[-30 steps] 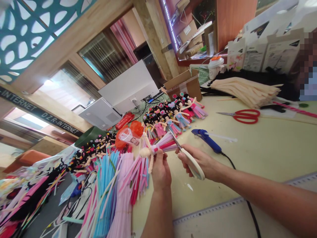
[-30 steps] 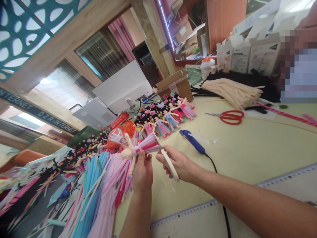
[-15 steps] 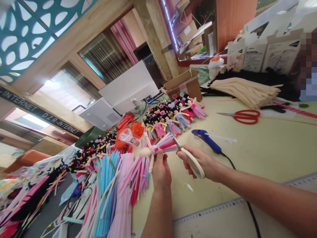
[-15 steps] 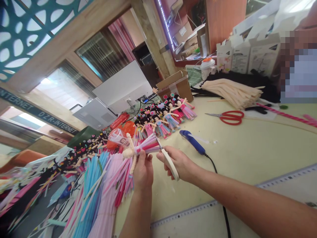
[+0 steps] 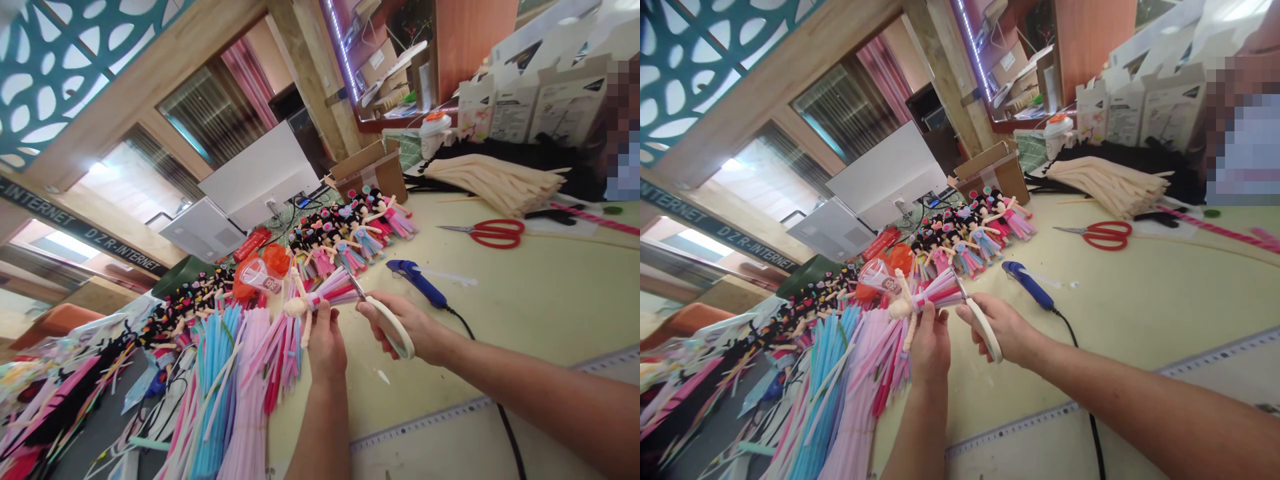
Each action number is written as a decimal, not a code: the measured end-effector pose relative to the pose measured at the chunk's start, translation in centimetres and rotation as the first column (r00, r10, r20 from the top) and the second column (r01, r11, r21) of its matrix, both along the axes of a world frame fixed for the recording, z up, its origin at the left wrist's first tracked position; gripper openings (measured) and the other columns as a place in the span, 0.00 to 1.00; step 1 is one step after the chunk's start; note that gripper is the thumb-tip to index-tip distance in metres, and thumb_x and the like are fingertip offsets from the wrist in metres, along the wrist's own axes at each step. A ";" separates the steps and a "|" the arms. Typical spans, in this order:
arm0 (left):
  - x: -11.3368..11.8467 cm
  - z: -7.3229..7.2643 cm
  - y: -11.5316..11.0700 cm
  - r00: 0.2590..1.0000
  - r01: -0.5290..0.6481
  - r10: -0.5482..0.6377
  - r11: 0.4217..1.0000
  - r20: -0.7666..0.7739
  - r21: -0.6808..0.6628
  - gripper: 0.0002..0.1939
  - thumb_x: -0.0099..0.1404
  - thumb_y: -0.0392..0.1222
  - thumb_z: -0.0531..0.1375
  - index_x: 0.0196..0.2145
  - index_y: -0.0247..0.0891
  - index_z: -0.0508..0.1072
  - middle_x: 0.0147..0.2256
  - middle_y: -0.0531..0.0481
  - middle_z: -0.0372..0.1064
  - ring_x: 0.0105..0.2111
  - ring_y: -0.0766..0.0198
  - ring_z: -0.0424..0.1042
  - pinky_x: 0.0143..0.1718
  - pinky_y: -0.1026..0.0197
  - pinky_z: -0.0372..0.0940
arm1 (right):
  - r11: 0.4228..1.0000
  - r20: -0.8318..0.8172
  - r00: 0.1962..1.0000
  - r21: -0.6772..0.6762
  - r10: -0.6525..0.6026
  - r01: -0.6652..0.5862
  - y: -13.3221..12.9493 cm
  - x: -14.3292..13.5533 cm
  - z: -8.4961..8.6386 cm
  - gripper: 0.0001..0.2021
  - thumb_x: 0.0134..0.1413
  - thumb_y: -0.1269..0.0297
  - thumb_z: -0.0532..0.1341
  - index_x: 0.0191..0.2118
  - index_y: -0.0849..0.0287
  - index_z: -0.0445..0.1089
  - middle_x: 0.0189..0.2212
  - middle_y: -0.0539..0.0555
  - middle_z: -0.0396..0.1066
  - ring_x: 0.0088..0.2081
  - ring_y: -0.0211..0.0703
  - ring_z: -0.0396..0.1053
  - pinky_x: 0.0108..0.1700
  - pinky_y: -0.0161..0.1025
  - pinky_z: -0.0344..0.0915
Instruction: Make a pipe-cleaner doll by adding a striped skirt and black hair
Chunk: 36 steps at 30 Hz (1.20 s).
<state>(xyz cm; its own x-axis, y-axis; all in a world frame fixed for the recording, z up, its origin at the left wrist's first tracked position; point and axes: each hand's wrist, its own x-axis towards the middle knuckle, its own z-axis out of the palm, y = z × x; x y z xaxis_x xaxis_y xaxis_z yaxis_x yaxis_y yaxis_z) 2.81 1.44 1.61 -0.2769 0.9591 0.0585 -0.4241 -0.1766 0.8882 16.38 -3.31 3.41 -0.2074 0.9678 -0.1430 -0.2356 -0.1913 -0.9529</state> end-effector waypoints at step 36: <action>0.1 -0.1 -0.1 0.998 0.012 -0.012 1.000 -0.059 0.005 0.17 0.44 0.44 0.71 0.30 0.43 0.70 0.27 0.57 0.65 0.29 0.67 0.65 0.34 0.63 0.63 | 0.997 0.017 0.998 0.059 0.056 -0.057 0.5 1.4 0.0 0.26 0.46 0.35 0.60 0.31 0.56 0.56 0.20 0.42 0.58 0.18 0.30 0.59 0.20 0.31 0.60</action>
<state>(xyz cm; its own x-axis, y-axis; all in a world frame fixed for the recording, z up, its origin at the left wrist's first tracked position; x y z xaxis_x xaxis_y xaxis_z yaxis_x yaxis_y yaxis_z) 2.89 1.38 1.55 -0.2614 0.9620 0.0794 -0.3728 -0.1765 0.9109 17.77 -2.76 3.37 -0.2606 0.9613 -0.0894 -0.2109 -0.1470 -0.9664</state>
